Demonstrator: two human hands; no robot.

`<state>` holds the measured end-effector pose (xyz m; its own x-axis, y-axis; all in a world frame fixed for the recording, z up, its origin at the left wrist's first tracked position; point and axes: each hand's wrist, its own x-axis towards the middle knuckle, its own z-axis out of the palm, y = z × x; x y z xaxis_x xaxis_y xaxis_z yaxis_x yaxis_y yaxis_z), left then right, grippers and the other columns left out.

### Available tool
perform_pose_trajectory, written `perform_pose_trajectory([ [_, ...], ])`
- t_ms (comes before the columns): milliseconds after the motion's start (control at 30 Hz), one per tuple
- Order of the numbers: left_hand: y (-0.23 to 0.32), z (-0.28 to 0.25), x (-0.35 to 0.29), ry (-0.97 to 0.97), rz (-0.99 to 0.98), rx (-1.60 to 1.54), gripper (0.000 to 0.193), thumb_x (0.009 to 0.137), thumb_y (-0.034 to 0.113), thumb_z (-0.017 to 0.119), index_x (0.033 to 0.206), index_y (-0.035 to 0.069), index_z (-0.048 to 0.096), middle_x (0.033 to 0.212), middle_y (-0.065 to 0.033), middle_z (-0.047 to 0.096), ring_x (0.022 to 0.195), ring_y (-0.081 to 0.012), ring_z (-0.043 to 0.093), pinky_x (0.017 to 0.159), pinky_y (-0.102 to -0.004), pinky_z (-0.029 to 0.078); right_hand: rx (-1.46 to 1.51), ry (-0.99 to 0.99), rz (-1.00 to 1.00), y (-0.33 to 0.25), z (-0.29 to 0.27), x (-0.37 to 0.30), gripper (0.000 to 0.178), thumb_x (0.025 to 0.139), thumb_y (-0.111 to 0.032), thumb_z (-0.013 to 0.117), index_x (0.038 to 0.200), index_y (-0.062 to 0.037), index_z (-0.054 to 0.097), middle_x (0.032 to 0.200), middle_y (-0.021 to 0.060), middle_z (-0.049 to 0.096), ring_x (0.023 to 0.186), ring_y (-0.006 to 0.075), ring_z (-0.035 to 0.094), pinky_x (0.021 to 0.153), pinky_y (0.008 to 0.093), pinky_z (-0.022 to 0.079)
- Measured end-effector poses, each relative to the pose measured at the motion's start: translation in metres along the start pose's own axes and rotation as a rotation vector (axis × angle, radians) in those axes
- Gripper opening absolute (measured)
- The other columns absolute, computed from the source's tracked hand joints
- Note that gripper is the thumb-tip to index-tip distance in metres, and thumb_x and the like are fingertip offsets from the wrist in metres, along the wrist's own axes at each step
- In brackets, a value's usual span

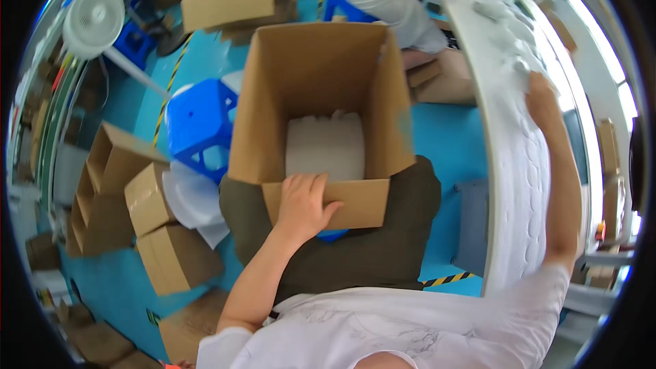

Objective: Packing wrapped components into cardboard boxes with foam padding.

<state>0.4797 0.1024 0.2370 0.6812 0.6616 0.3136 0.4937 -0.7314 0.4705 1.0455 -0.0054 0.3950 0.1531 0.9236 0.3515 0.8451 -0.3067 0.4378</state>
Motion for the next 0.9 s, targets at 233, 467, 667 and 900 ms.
perform_pose_trajectory([
  [233, -0.007, 0.007, -0.008, 0.037, 0.058, -0.102, 0.056, 0.08, 0.033, 0.083, 0.119, -0.001, 0.063, 0.106, -0.0168, 0.067, 0.102, -0.0363, 0.061, 0.099, -0.0491, 0.043, 0.449, 0.33, -0.293, -0.149, -0.188, -0.028, 0.05, 0.082, 0.005, 0.072, 0.128, -0.0025, 0.057, 0.122, 0.0216, 0.065, 0.114, 0.0415, 0.064, 0.096, 0.048, 0.052],
  [467, -0.018, 0.009, -0.009, 0.018, 0.146, -0.11, 0.055, 0.078, 0.031, 0.083, 0.119, 0.0, 0.064, 0.104, -0.0162, 0.069, 0.102, -0.0357, 0.063, 0.102, -0.0474, 0.042, 0.392, 0.232, -0.95, -0.33, -0.207, 0.035, 0.048, 0.07, -0.02, 0.078, 0.11, -0.0008, 0.06, 0.11, 0.0153, 0.068, 0.111, 0.0328, 0.064, 0.099, 0.0445, 0.049],
  [667, -0.019, 0.006, -0.013, 0.028, 0.123, -0.151, 0.064, 0.076, 0.033, 0.083, 0.127, 0.002, 0.06, 0.11, -0.0149, 0.062, 0.101, -0.0348, 0.06, 0.095, -0.0448, 0.044, 0.106, 0.102, -1.39, -0.465, -0.067, 0.092, 0.016, 0.084, -0.022, 0.063, 0.092, -0.0086, 0.066, 0.092, 0.0049, 0.07, 0.096, 0.0235, 0.066, 0.085, 0.0364, 0.046],
  [900, -0.018, 0.003, -0.015, -0.032, 0.079, -0.22, 0.065, 0.074, 0.03, 0.083, 0.128, 0.001, 0.06, 0.107, -0.0135, 0.062, 0.104, -0.032, 0.059, 0.099, -0.0438, 0.043, 0.268, 0.018, -1.398, -0.588, 0.176, 0.088, 0.018, 0.088, -0.023, 0.057, 0.086, -0.0119, 0.072, 0.086, 0.0079, 0.075, 0.085, 0.028, 0.071, 0.083, 0.0439, 0.047],
])
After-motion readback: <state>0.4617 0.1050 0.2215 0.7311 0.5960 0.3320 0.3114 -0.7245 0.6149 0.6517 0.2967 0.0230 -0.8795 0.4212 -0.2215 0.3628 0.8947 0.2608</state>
